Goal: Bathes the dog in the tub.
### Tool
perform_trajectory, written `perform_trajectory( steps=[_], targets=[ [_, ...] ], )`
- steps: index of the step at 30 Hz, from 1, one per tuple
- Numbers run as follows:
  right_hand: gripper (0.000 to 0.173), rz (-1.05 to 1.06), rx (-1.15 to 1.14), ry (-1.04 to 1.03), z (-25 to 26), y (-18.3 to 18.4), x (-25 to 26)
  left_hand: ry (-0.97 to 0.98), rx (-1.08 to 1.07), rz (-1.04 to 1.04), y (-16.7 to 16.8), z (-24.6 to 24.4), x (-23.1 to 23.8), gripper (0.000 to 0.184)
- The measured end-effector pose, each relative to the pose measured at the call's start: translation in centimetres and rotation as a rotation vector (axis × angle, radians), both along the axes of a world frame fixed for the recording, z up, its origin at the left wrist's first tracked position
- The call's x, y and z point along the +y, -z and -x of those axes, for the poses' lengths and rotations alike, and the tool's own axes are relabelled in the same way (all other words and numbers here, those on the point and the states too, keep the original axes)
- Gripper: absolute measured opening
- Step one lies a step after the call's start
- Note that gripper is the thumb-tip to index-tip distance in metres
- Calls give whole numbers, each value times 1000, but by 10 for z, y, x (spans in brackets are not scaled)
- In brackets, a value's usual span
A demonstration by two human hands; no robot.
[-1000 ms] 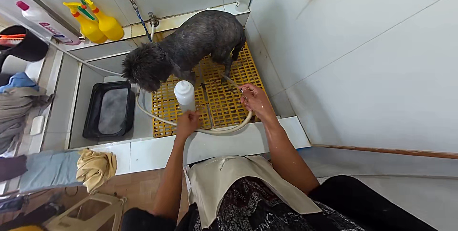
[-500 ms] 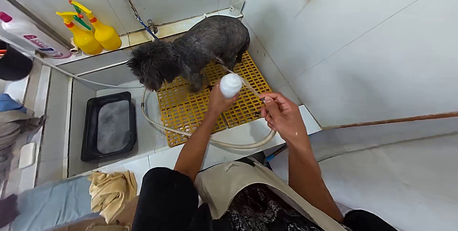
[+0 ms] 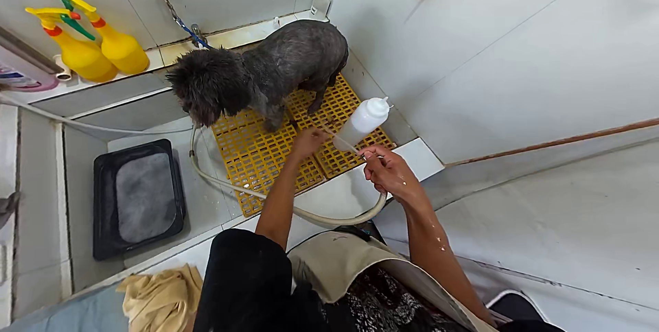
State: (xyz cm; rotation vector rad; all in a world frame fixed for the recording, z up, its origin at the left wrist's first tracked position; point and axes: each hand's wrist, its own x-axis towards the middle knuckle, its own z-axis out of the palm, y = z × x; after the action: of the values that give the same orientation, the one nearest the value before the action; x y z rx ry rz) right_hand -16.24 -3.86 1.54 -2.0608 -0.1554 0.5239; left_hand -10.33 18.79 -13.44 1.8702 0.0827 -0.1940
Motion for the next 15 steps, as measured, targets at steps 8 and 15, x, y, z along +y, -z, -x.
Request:
perform_trajectory(
  steps=[8, 15],
  targets=[
    [27, 74, 90, -65, -17, 20, 30, -498, -105, 82, 20, 3, 106, 78],
    [28, 62, 18, -61, -24, 31, 57, -469, 156, 143, 11, -27, 121, 83]
  ],
)
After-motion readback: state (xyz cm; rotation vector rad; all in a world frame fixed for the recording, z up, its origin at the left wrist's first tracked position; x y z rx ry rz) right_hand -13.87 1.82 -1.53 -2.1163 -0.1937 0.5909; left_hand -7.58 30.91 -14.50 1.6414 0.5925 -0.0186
